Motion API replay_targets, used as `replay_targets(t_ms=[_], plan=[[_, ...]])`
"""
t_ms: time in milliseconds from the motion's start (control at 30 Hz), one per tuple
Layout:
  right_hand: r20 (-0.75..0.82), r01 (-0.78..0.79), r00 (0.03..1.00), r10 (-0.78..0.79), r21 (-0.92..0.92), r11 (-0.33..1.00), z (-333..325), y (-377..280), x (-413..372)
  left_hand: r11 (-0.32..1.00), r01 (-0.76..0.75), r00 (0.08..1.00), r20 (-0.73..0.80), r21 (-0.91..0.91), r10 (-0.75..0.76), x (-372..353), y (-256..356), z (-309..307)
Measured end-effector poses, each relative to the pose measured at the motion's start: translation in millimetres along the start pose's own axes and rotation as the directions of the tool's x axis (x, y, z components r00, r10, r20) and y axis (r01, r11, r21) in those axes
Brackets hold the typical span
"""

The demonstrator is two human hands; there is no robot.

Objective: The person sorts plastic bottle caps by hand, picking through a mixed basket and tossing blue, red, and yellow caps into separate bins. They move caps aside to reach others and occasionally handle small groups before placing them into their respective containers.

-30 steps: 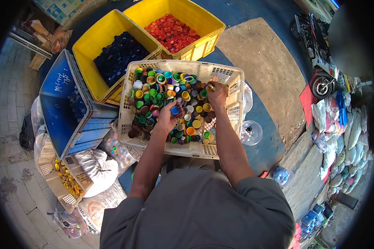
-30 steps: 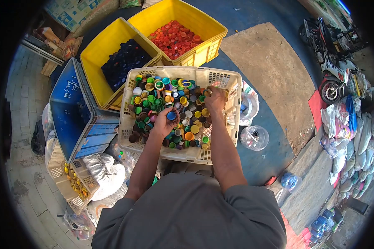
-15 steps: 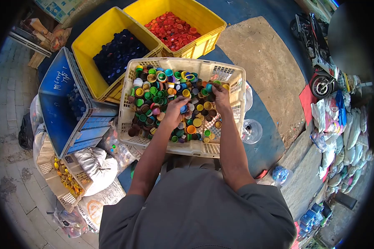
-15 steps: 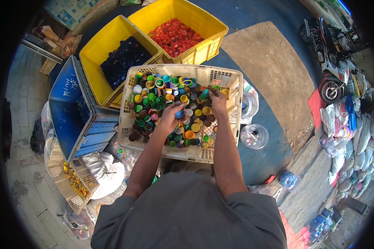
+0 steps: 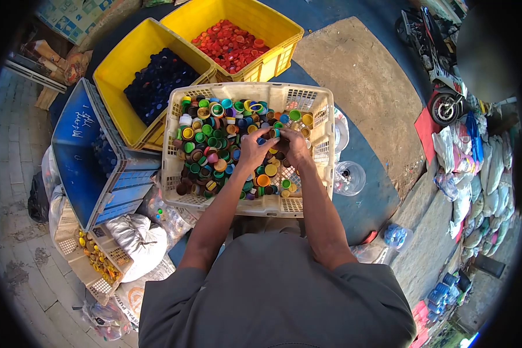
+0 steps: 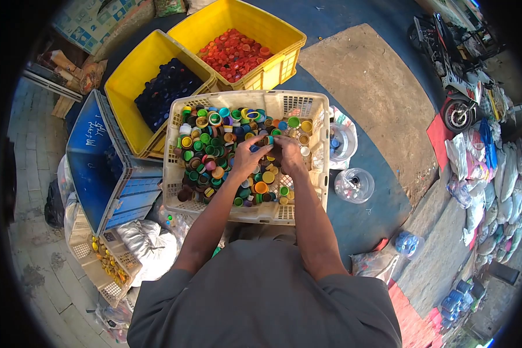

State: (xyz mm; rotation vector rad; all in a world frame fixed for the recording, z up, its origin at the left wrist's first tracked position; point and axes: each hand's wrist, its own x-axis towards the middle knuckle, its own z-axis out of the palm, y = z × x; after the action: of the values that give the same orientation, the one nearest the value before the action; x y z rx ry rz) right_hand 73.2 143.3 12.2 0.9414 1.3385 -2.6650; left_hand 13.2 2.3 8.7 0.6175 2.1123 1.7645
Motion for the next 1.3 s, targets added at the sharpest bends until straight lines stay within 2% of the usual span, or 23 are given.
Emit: replay_targets(t_ms=[67,167,200,300,367,400,467,500,567,600,700,733,800,833,867,933,967,1100,1133,1233,1300], plan=[[0.015,-0.018,1.0,0.018,0.058,0.998,1,-3,0,0.998,0.007,1.0,-0.003,0.065,-0.007,-1,-18,1],[0.051,0.043,0.998,-0.034,-0.185,0.982,2,3,-1,0.994,0.009,1.0,0.011,0.11,-0.011,-4,-22,-4],[0.054,0.028,0.998,-0.02,-0.16,0.987,2,2,-3,0.993,0.01,1.0,0.017,0.116,-0.012,-5,-22,-5],[0.046,-0.038,0.998,0.042,-0.097,0.995,-1,0,-7,0.979,0.158,0.986,0.077,-0.128,-0.149,-8,-17,-6],[0.014,-0.109,0.994,0.111,-0.075,0.991,-8,0,-6,0.942,0.277,0.954,0.167,-0.188,-0.248,-8,-4,-7],[-0.02,-0.074,0.997,0.074,-0.039,0.996,-8,-2,-6,0.917,0.337,0.932,0.214,-0.215,-0.293,-8,3,-7],[-0.09,0.0,0.996,0.003,0.028,1.0,-7,-8,-6,0.822,0.432,0.902,0.193,-0.372,-0.386,-6,4,-1],[-0.162,0.047,0.985,-0.052,-0.032,0.998,-9,-12,-4,0.761,0.471,0.881,0.189,-0.446,-0.434,-5,4,0],[-0.295,0.126,0.94,-0.169,-0.16,0.979,-15,-24,1,0.814,0.523,0.84,0.314,-0.252,-0.442,-6,-2,2],[-0.354,0.159,0.914,-0.197,-0.133,0.978,-9,-34,-1,0.832,0.534,0.81,0.373,-0.151,-0.453,-7,-6,4],[-0.255,0.297,0.91,-0.328,-0.153,0.942,-31,-25,30,0.876,0.472,0.714,0.539,0.101,-0.447,-14,-11,5],[-0.282,0.27,0.912,-0.297,-0.131,0.954,-31,-26,37,0.841,0.538,0.69,0.544,0.058,-0.478,-16,-12,4],[-0.284,0.15,0.922,-0.264,-0.367,0.918,-27,-29,54,0.772,0.635,0.682,0.465,0.008,-0.565,-19,-1,2],[-0.288,0.085,0.925,-0.248,-0.478,0.874,-25,-29,59,0.733,0.68,0.671,0.425,-0.023,-0.608,-19,10,-1],[-0.183,0.115,0.885,-0.428,-0.806,0.581,-23,-25,62,0.711,0.701,0.661,0.423,-0.055,-0.619,-18,15,-6],[0.011,0.143,0.85,-0.527,-0.967,0.211,-29,-13,81,0.663,0.718,0.681,0.409,-0.212,-0.607,-18,9,-14],[0.118,0.148,0.83,-0.545,-0.989,0.011,-33,-7,89,0.632,0.719,0.69,0.399,-0.288,-0.604,-19,5,-19],[0.248,0.184,0.863,-0.44,-0.966,-0.184,-24,-14,88,0.523,0.696,0.706,0.341,-0.492,-0.62,-22,13,-41],[0.247,0.191,0.866,-0.434,-0.967,-0.169,-22,-17,85,0.521,0.691,0.698,0.277,-0.5,-0.66,-22,14,-43],[0.251,0.171,0.853,-0.458,-0.963,-0.209,-23,-15,82,0.645,0.651,0.749,0.201,-0.399,-0.631,-19,-3,-48],[0.252,0.178,0.855,-0.452,-0.963,-0.2,-24,-15,76,0.77,0.581,0.813,0.144,-0.264,-0.564,-13,-7,-43]])
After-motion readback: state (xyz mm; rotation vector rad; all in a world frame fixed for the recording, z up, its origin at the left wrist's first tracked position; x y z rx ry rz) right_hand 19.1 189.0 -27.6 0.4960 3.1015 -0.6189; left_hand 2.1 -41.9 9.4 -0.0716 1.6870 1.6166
